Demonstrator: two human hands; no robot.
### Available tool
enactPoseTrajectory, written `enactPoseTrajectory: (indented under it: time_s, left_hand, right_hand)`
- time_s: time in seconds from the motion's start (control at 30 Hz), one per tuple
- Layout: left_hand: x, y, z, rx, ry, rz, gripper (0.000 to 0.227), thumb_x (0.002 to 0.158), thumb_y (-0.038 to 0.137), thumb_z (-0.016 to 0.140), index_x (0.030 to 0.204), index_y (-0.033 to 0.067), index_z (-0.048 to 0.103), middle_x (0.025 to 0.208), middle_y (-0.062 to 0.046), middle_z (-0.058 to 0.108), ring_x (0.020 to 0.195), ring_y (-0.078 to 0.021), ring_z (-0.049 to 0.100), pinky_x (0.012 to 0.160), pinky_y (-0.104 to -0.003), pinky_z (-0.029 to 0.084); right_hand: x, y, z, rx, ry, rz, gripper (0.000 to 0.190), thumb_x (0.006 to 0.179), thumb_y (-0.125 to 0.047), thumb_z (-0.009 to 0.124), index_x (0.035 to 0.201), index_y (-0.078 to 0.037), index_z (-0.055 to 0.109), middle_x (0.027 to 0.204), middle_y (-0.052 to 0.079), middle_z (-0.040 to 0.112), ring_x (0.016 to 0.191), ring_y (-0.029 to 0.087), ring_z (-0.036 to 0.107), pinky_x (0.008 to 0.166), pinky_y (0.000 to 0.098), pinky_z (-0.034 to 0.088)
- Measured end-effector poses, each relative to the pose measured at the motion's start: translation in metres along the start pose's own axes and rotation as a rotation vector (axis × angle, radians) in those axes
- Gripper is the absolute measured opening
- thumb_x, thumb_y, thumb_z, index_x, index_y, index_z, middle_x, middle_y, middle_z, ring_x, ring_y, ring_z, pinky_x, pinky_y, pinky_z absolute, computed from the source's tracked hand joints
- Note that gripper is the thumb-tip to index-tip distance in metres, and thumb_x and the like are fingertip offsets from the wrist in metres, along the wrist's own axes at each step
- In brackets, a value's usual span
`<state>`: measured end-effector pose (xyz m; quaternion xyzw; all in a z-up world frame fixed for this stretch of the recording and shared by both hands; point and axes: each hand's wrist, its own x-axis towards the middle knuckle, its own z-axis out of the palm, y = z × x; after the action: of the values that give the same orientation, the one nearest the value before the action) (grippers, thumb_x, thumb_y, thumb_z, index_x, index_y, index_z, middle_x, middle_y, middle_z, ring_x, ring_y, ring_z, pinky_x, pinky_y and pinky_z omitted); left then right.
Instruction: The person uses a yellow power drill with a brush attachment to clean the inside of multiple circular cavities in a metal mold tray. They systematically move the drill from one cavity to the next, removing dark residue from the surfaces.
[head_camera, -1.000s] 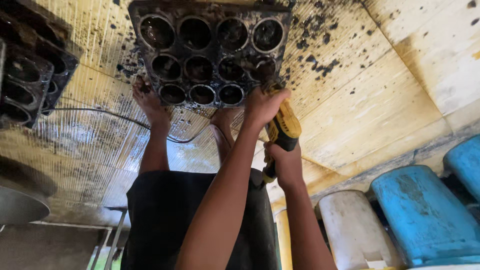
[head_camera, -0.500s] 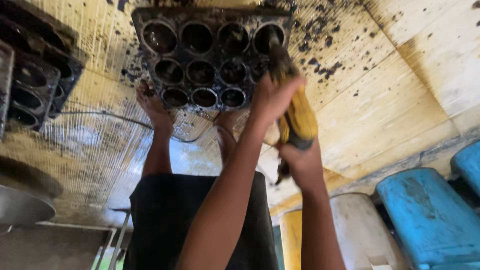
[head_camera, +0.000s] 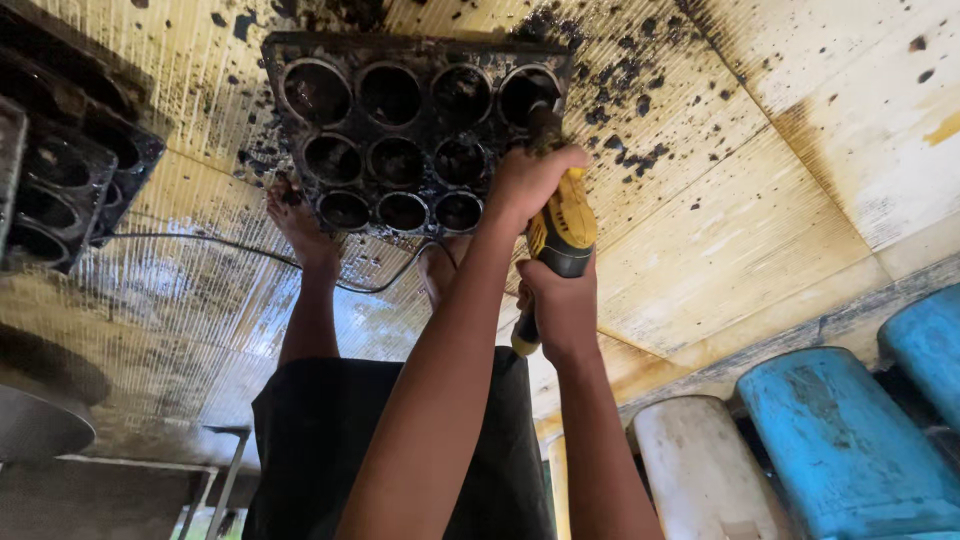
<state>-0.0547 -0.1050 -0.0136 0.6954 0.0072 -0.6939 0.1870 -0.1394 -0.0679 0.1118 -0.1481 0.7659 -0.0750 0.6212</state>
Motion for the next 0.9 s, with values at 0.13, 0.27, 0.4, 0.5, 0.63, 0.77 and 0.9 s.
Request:
enactPoseTrajectory:
  time_s: [0.13, 0.27, 0.4, 0.5, 0.63, 0.77, 0.9]
  left_hand:
    - [0.009, 0.010, 0.004, 0.073, 0.057, -0.053, 0.046, 0.065, 0.051, 0.071, 0.080, 0.0080, 0.079, 0.080, -0.011, 0.079, 0.074, -0.0265, 0.078, 0.066, -0.038, 0.057]
    - [0.012, 0.007, 0.010, 0.077, 0.046, 0.005, 0.048, 0.065, 0.052, 0.075, 0.082, 0.0068, 0.078, 0.084, -0.014, 0.078, 0.078, -0.0270, 0.077, 0.069, -0.037, 0.057]
    - [0.011, 0.005, 0.006, 0.023, 0.080, -0.015, 0.048, 0.065, 0.051, 0.075, 0.083, 0.0063, 0.079, 0.086, -0.015, 0.080, 0.079, -0.0271, 0.078, 0.069, -0.036, 0.057]
    - [0.004, 0.010, 0.013, 0.072, 0.002, -0.014, 0.049, 0.065, 0.052, 0.073, 0.086, 0.0088, 0.079, 0.087, -0.014, 0.079, 0.080, -0.0264, 0.076, 0.070, -0.036, 0.056]
    - [-0.004, 0.018, -0.006, 0.174, -0.025, -0.218, 0.050, 0.069, 0.052, 0.073, 0.088, 0.0057, 0.079, 0.091, -0.014, 0.078, 0.083, -0.0276, 0.076, 0.071, -0.039, 0.057]
    - [-0.008, 0.030, -0.012, 0.116, -0.080, -0.038, 0.053, 0.066, 0.052, 0.073, 0.086, 0.0033, 0.077, 0.090, -0.019, 0.079, 0.084, -0.0315, 0.077, 0.073, -0.040, 0.057]
    - [-0.024, 0.036, -0.033, 0.303, -0.068, -0.086, 0.058, 0.066, 0.054, 0.076, 0.091, 0.0020, 0.079, 0.098, -0.021, 0.077, 0.093, -0.0330, 0.075, 0.079, -0.040, 0.057]
  right_hand:
    - [0.013, -0.021, -0.023, -0.008, -0.205, -0.028, 0.027, 0.080, -0.005, 0.069, 0.104, -0.002, 0.056, 0.072, 0.006, 0.058, 0.057, 0.015, 0.057, 0.052, 0.0311, 0.048]
    - [0.009, -0.009, -0.015, -0.096, -0.061, -0.105, 0.037, 0.076, -0.007, 0.068, 0.111, -0.008, 0.055, 0.077, 0.001, 0.060, 0.061, 0.012, 0.058, 0.055, 0.0302, 0.050]
    - [0.027, -0.008, -0.036, 0.012, -0.279, 0.035, 0.025, 0.082, -0.008, 0.069, 0.102, 0.005, 0.060, 0.074, 0.009, 0.062, 0.060, 0.019, 0.060, 0.057, 0.0331, 0.051]
    - [0.018, -0.003, -0.022, -0.096, -0.015, -0.147, 0.029, 0.080, -0.007, 0.068, 0.107, -0.003, 0.057, 0.075, 0.004, 0.061, 0.060, 0.015, 0.058, 0.054, 0.0311, 0.049]
    - [0.002, -0.012, -0.007, -0.030, -0.078, 0.027, 0.029, 0.077, -0.006, 0.067, 0.104, -0.003, 0.057, 0.068, 0.007, 0.060, 0.053, 0.018, 0.058, 0.050, 0.0332, 0.049]
    - [-0.014, -0.005, 0.005, 0.022, 0.036, -0.009, 0.025, 0.081, -0.008, 0.067, 0.102, -0.001, 0.057, 0.068, 0.008, 0.059, 0.052, 0.018, 0.056, 0.050, 0.0332, 0.048]
    - [-0.024, -0.006, 0.022, 0.328, -0.151, 0.151, 0.023, 0.083, -0.009, 0.067, 0.101, -0.002, 0.055, 0.076, 0.005, 0.059, 0.064, 0.015, 0.060, 0.057, 0.0317, 0.050]
